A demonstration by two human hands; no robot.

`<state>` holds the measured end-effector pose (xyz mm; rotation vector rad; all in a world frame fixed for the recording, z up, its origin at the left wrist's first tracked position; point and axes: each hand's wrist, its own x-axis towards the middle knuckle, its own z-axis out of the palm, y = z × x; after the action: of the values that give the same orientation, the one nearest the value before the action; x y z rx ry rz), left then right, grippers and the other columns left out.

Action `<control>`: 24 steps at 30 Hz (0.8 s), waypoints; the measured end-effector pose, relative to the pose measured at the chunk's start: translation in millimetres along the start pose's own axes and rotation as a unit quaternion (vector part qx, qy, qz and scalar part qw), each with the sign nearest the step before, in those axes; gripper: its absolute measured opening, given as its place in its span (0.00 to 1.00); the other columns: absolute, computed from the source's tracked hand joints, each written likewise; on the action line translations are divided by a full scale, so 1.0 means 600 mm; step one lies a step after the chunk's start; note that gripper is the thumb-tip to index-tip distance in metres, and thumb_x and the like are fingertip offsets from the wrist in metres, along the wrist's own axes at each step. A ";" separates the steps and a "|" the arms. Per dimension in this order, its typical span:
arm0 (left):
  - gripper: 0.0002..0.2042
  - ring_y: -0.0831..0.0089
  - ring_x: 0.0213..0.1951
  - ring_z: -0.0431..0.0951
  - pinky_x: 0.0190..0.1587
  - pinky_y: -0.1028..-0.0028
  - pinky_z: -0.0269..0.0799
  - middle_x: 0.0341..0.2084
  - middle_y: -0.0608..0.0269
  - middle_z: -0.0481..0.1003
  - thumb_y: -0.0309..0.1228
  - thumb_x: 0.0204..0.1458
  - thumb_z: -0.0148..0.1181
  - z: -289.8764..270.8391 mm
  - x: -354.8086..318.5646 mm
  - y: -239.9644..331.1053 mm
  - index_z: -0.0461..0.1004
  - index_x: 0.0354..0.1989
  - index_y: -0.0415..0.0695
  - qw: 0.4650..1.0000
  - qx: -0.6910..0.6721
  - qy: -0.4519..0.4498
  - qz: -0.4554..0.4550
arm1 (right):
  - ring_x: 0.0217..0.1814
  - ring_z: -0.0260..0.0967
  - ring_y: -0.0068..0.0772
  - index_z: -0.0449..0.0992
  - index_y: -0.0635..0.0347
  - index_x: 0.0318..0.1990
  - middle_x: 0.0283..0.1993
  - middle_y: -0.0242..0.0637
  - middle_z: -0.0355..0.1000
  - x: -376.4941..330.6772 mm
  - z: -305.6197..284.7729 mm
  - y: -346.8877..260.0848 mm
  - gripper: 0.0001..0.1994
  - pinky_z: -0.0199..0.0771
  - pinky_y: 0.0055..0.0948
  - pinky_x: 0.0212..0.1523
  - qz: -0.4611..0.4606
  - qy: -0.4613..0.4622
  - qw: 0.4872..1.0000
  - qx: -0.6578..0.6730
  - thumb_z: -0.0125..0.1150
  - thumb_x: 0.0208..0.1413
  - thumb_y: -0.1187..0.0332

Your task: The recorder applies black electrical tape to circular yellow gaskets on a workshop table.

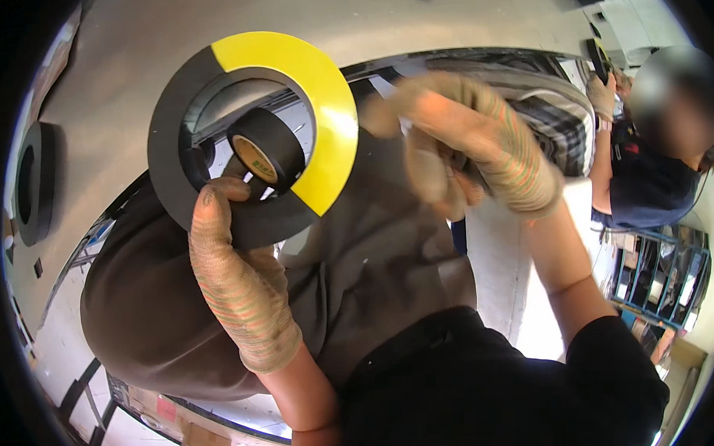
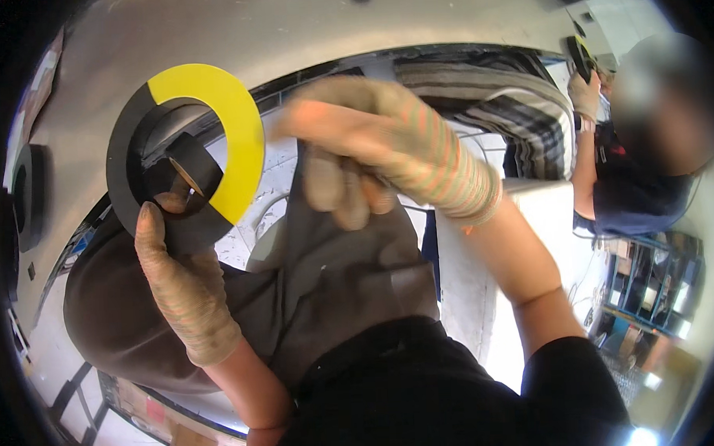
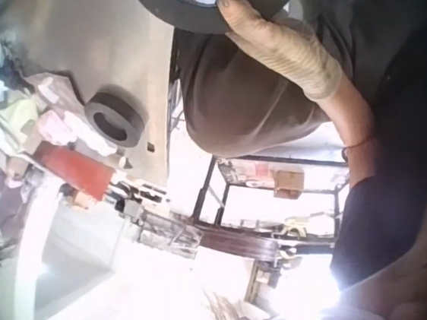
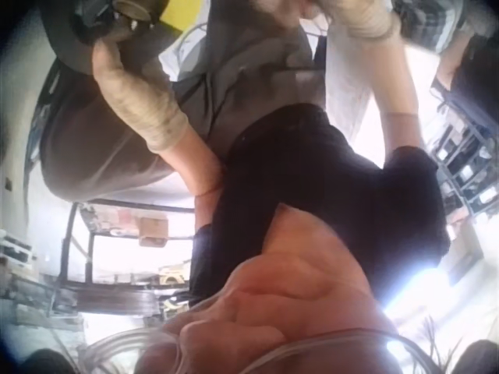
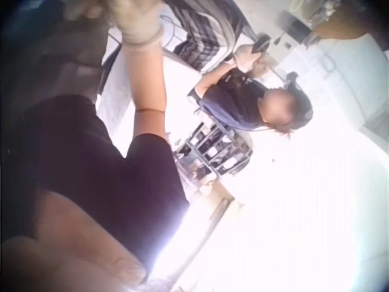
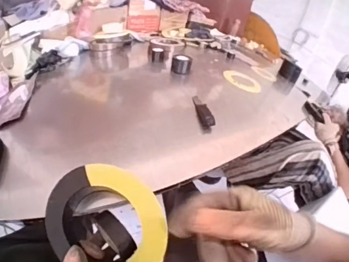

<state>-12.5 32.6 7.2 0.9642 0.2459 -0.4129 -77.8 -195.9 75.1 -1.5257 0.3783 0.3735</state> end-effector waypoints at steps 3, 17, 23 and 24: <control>0.15 0.75 0.47 0.77 0.49 0.73 0.75 0.42 0.64 0.78 0.42 0.61 0.60 -0.007 0.007 -0.005 0.78 0.45 0.43 1.000 -0.005 0.015 0.004 | 0.22 0.77 0.26 0.76 0.67 0.49 0.31 0.42 0.79 0.033 0.055 -0.062 0.23 0.71 0.20 0.20 0.016 -0.025 0.997 -0.074 0.56 0.65 0.52; 0.17 0.76 0.27 0.72 0.28 0.75 0.66 0.29 0.61 0.73 0.45 0.61 0.57 0.019 0.029 0.006 0.75 0.33 0.41 0.997 0.046 0.022 0.051 | 0.20 0.71 0.18 0.74 0.62 0.59 0.23 0.31 0.75 0.007 0.078 0.120 0.35 0.69 0.19 0.21 0.126 -0.116 0.984 0.041 0.71 0.53 0.44; 0.17 0.73 0.28 0.71 0.30 0.73 0.68 0.29 0.61 0.72 0.44 0.62 0.55 -0.004 0.023 -0.001 0.73 0.30 0.42 0.998 0.036 -0.044 -0.004 | 0.31 0.71 0.16 0.79 0.62 0.46 0.31 0.27 0.76 0.191 0.055 0.180 0.14 0.73 0.18 0.31 -0.201 -0.061 0.976 0.058 0.73 0.53 0.70; 0.17 0.70 0.30 0.74 0.34 0.72 0.70 0.31 0.57 0.74 0.44 0.62 0.55 -0.008 0.026 -0.009 0.72 0.30 0.42 0.997 0.065 -0.009 0.034 | 0.35 0.73 0.16 0.78 0.63 0.48 0.35 0.30 0.77 0.197 0.056 0.172 0.17 0.74 0.18 0.35 -0.241 -0.057 0.967 0.069 0.74 0.52 0.68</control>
<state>-0.9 30.1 -5.3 1.0938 0.1710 -0.3779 -20.5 -160.8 -70.8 -1.3984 -0.0626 0.0494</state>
